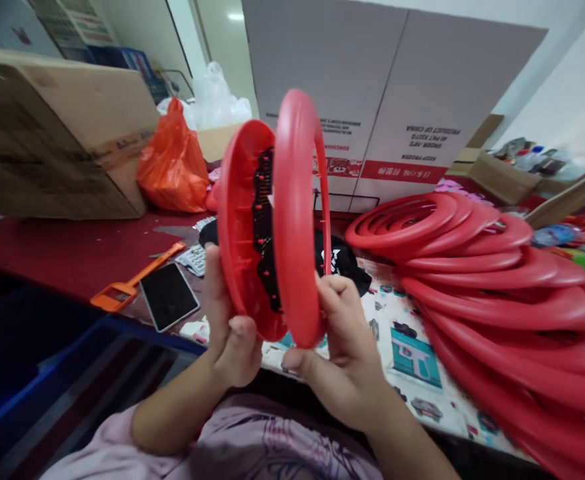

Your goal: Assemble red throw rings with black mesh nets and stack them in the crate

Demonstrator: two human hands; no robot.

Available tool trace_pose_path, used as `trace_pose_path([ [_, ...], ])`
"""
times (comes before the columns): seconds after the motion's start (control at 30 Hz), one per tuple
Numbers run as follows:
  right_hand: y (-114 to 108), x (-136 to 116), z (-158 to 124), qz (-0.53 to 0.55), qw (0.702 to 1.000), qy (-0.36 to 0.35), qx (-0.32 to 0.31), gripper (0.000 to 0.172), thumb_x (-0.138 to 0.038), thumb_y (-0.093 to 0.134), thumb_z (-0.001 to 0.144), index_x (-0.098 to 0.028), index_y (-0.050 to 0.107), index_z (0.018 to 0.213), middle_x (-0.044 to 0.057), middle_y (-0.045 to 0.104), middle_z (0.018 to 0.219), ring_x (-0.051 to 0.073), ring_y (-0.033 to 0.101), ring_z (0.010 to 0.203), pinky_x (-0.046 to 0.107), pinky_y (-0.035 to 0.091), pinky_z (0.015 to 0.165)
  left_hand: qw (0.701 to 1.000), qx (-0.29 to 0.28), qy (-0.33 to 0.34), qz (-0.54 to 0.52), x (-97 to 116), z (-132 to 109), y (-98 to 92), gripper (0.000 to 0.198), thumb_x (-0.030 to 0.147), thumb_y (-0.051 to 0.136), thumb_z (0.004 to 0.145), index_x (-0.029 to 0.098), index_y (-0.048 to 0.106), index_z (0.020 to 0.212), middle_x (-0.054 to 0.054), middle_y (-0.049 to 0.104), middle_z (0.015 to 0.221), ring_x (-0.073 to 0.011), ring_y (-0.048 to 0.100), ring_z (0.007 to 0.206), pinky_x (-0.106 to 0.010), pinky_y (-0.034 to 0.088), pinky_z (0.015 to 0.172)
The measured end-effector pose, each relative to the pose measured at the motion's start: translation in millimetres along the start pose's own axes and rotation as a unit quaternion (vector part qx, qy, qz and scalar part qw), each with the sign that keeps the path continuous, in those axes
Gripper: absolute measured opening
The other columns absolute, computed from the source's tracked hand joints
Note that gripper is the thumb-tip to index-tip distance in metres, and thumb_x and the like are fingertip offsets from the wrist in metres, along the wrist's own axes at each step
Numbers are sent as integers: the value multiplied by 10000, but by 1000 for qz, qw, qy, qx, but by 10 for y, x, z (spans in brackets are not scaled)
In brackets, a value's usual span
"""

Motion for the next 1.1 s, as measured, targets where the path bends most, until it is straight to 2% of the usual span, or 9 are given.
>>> trace_pose_path([
  [0.13,124,235,-87,-2,1000,2,-26,640,-326,673,856,-370,409,1438,60,413,1131,187,440,1038,310,477,883,999,2,41,0,-119,-139,-31,750,480,537,907,370,127,1525,-23,226,1591,-281,369,1396,-421,353,1134],
  [0.3,165,390,-131,56,997,26,-43,709,-394,732,800,-377,417,1435,58,424,1104,185,458,1012,284,492,826,999,-19,1,30,-73,-202,-53,801,467,613,864,348,175,1524,-104,469,1399,-305,539,1197,-481,432,1034],
  [0.37,153,400,-127,61,997,24,-50,697,-414,733,794,-381,435,1423,57,437,1083,190,467,1008,288,499,813,999,-23,-9,26,-32,-211,-17,783,481,594,868,355,183,1522,-108,510,1324,-304,567,1128,-496,467,982],
  [0.5,128,390,-117,56,997,22,-53,713,-391,756,774,-407,438,1412,42,442,1042,175,492,946,294,508,798,999,-19,-23,19,-1,-246,72,726,513,519,888,373,188,1519,-106,524,1274,-301,568,1076,-497,498,938],
  [0.63,118,391,-121,42,998,19,-43,692,-421,734,787,-387,444,1414,50,456,1043,188,502,955,296,518,781,999,-9,-33,29,13,-238,109,731,532,519,874,339,230,1516,-108,557,1194,-308,550,1076,-466,500,936],
  [0.77,90,408,-137,34,998,-8,-43,624,-416,726,794,-384,495,1373,51,492,1066,195,507,978,304,513,811,998,-58,24,29,72,-152,114,703,411,514,905,330,196,1527,-100,533,1190,-276,501,1104,-399,488,952],
  [0.93,42,436,-158,11,998,-12,-56,601,-419,736,783,-369,528,1345,61,499,1108,223,503,1063,327,500,865,995,-94,19,1,123,-83,127,715,322,524,906,325,175,1530,-98,471,1232,-256,477,1113,-374,466,980],
  [1.1,21,431,-157,-13,998,-34,-45,618,-493,695,800,-362,502,1372,61,506,1066,204,530,960,296,522,769,994,-106,28,-9,113,-95,159,715,324,545,897,331,199,1523,-90,479,1264,-247,468,1130,-375,436,1026],
])
Point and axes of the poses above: each hand's wrist, its own z-axis towards the middle knuckle, its own y-axis out of the palm, x = y × z, the point moved 1 cm from there along z, towards the middle knuckle
